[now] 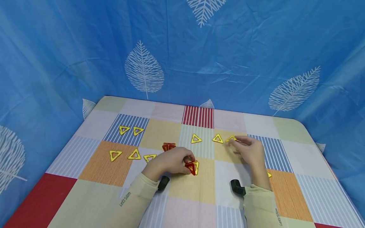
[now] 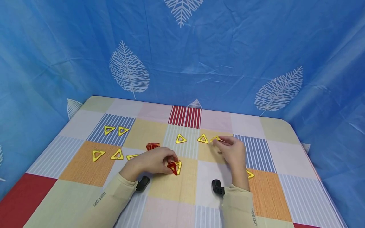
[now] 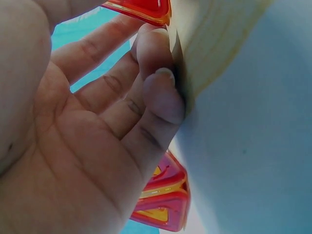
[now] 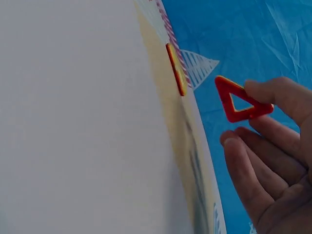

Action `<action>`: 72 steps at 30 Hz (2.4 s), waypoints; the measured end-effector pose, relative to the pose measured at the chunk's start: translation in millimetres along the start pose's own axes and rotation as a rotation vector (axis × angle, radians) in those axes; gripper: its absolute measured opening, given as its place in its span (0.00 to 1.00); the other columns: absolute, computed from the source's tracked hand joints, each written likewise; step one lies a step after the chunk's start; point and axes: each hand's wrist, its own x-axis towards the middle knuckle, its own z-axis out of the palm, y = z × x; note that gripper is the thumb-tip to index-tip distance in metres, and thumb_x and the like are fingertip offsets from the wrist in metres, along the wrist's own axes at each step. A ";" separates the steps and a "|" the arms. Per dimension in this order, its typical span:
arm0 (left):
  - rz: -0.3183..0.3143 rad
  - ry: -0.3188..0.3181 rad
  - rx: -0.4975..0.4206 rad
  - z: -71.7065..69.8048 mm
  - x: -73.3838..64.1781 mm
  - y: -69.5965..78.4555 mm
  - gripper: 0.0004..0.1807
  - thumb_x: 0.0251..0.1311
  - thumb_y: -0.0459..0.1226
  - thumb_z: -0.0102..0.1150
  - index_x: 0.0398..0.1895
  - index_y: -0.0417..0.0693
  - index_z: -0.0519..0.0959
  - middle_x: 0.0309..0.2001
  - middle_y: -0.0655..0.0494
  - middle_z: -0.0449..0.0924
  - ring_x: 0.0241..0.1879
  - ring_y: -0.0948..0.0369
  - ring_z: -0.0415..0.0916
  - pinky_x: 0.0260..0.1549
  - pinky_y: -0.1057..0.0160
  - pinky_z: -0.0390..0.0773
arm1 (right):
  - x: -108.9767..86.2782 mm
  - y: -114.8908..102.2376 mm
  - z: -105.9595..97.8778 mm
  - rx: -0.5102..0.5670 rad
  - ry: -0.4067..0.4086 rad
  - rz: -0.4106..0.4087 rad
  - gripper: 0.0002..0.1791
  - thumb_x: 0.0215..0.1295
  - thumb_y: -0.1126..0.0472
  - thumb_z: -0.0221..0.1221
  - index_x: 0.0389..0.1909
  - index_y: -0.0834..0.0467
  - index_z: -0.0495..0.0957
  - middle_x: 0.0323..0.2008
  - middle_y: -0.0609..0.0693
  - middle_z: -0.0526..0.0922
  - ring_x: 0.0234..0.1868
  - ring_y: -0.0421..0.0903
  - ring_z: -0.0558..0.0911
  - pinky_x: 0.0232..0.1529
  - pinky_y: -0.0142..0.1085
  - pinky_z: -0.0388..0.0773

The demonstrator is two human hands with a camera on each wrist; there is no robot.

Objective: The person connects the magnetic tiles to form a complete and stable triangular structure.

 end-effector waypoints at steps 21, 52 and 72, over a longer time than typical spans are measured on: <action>-0.010 -0.009 0.022 -0.5 1.1 1.4 0.18 0.55 0.41 0.76 0.48 0.53 0.83 0.35 0.65 0.74 0.37 0.64 0.71 0.41 0.64 0.73 | -7.0 -10.2 16.0 0.119 -0.619 -0.337 0.13 0.54 0.67 0.75 0.41 0.66 0.87 0.39 0.58 0.88 0.38 0.48 0.88 0.40 0.37 0.82; 0.030 -0.005 0.039 0.5 3.0 -1.0 0.18 0.55 0.42 0.76 0.48 0.49 0.83 0.34 0.65 0.75 0.35 0.64 0.72 0.39 0.65 0.73 | -23.2 -36.1 49.5 -0.018 -0.784 -0.385 0.10 0.50 0.63 0.78 0.32 0.59 0.87 0.32 0.49 0.87 0.35 0.47 0.85 0.37 0.36 0.82; 0.033 -0.003 0.041 0.7 3.6 -1.1 0.18 0.55 0.42 0.76 0.48 0.50 0.84 0.35 0.66 0.77 0.35 0.65 0.72 0.39 0.64 0.74 | -23.3 -37.3 58.4 -0.047 -0.765 -0.436 0.10 0.50 0.60 0.78 0.31 0.54 0.87 0.30 0.45 0.86 0.32 0.45 0.85 0.35 0.37 0.82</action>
